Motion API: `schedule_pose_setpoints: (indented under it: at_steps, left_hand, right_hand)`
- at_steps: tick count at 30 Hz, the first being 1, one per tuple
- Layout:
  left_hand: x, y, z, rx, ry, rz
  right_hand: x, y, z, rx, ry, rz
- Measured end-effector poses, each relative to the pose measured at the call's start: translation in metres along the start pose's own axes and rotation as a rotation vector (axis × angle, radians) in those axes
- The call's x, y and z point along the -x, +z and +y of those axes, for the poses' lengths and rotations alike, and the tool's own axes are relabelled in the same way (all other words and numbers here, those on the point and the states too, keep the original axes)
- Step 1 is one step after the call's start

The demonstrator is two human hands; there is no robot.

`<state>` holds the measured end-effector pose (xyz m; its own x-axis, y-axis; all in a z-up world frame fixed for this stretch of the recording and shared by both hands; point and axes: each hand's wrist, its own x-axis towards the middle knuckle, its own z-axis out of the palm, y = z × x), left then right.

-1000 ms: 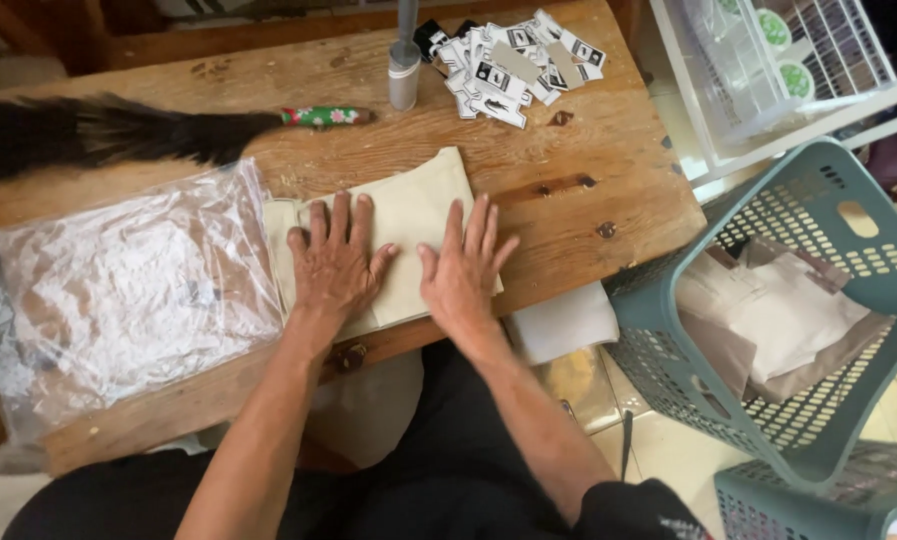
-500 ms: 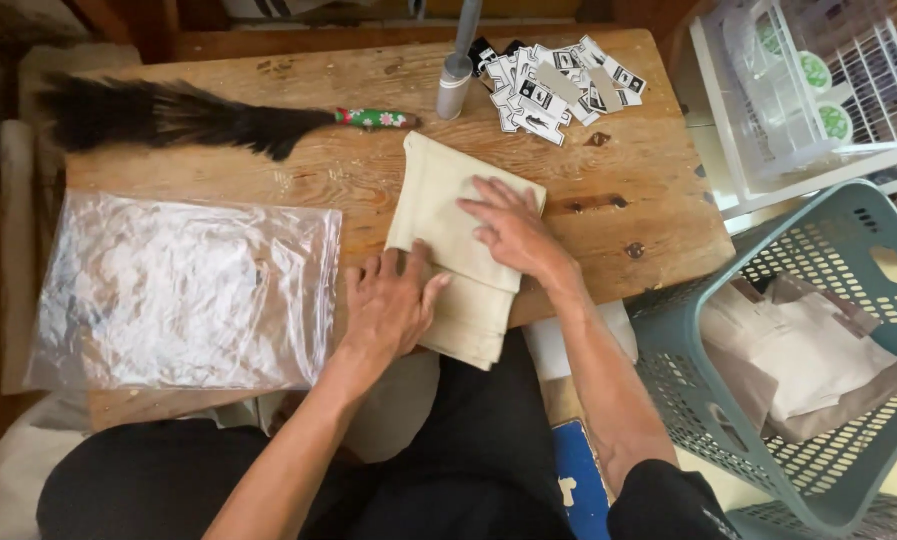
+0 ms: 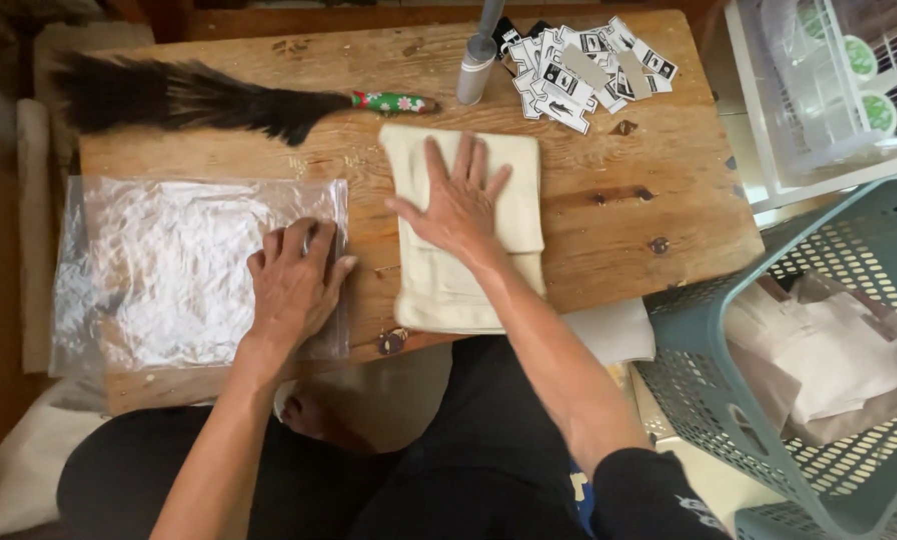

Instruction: The person folds a pair of beige trousers on a wooden table, places them into a clear plastic bag, and seals it. They then apply a brand label to the outside of the bag.

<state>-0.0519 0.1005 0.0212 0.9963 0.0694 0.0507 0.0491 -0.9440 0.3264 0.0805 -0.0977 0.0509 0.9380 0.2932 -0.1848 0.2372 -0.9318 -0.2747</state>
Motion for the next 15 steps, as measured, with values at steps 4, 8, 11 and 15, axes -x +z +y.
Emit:
schedule_pose_setpoints:
  at_steps: [4,8,11,15]
  left_hand:
    - [-0.006,0.011,-0.011,0.048,0.031,0.053]
    - [-0.010,0.018,-0.016,0.054,0.036,0.043]
    - [-0.010,0.029,-0.016,0.063,0.024,0.089]
    - [-0.012,0.055,-0.024,0.042,0.012,0.288]
  right_hand:
    - [0.017,0.011,0.029,0.132,-0.291,-0.032]
    - [0.054,0.002,0.046,0.154,-0.525,-0.198]
    - [0.077,0.011,0.046,0.030,-0.426,-0.198]
    - [0.079,0.030,0.031,-0.033,-0.011,0.213]
